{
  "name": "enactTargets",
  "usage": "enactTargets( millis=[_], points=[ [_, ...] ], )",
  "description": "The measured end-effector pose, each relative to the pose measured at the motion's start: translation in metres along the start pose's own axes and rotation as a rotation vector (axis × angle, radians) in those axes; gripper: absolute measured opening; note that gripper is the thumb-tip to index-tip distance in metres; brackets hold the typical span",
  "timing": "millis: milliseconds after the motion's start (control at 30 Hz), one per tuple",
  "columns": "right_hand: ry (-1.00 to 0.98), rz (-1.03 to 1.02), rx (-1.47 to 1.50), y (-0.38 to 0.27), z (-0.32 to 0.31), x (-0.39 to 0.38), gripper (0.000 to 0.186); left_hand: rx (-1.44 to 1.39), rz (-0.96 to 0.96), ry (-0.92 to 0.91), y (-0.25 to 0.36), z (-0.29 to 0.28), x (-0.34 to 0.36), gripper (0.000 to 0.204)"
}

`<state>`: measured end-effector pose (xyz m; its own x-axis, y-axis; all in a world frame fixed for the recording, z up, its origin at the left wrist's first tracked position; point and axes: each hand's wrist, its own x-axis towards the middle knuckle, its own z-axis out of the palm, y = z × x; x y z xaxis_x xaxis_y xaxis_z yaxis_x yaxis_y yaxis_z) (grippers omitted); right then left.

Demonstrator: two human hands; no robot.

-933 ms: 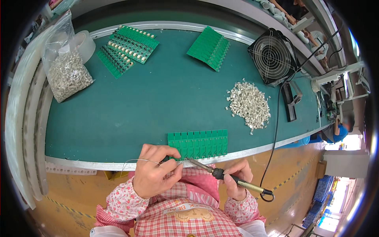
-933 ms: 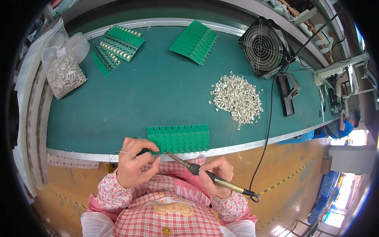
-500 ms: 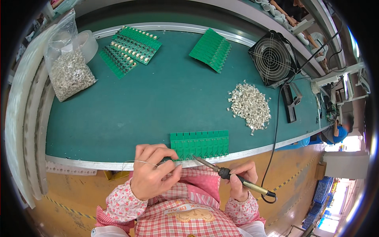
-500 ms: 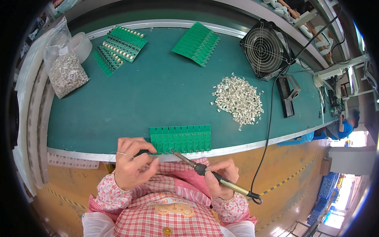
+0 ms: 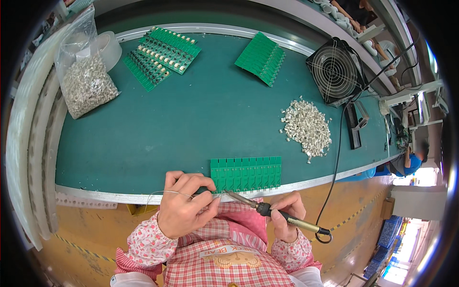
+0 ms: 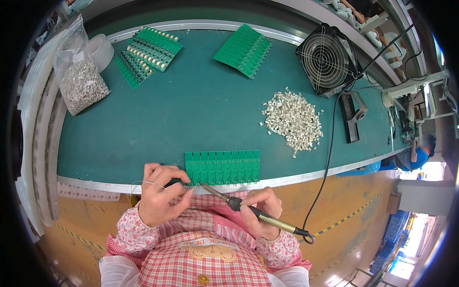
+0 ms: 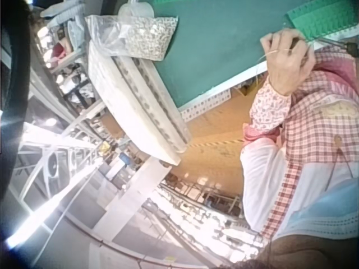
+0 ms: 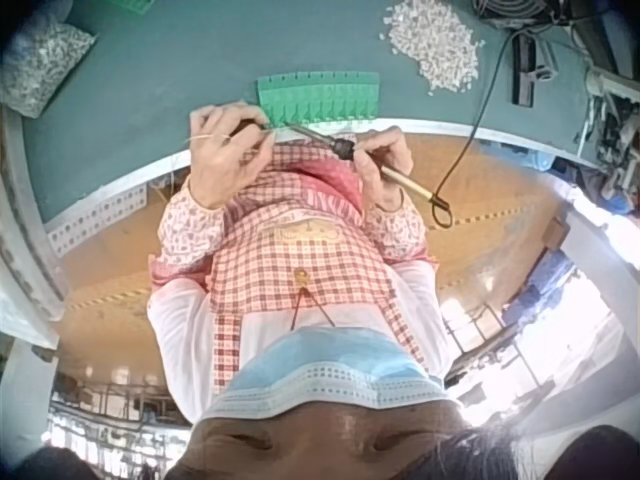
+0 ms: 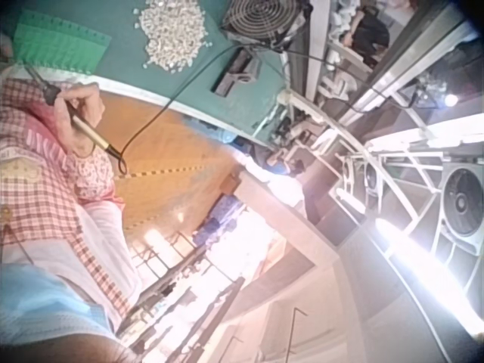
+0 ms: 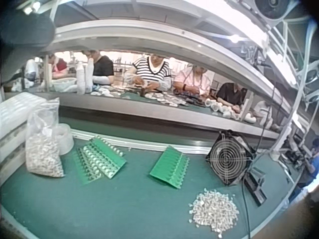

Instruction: The person solders electronic components onto a green PCB with a soldering iron and solder wire, assembling the components onto the board.

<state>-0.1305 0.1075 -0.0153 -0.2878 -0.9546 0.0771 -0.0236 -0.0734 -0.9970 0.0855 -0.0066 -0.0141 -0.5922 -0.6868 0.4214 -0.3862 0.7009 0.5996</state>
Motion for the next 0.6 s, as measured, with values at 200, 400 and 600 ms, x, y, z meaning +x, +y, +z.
enactTargets(
  millis=[200, 400, 600],
  points=[
    [-0.025, -0.037, -0.037, 0.0001, -0.0013, -0.0005, 0.015, 0.009, 0.0, -0.002, -0.0001, 0.0, -0.0012, 0.021],
    [-0.037, -0.047, -0.049, -0.0006, -0.0014, -0.0002, 0.015, 0.025, 0.012, -0.004, 0.0001, 0.0004, -0.0008, 0.021],
    [-0.037, -0.084, -0.075, 0.0015, -0.0016, -0.0003, 0.015, 0.021, 0.011, 0.019, -0.0006, 0.0021, -0.0004, 0.022]
  ],
)
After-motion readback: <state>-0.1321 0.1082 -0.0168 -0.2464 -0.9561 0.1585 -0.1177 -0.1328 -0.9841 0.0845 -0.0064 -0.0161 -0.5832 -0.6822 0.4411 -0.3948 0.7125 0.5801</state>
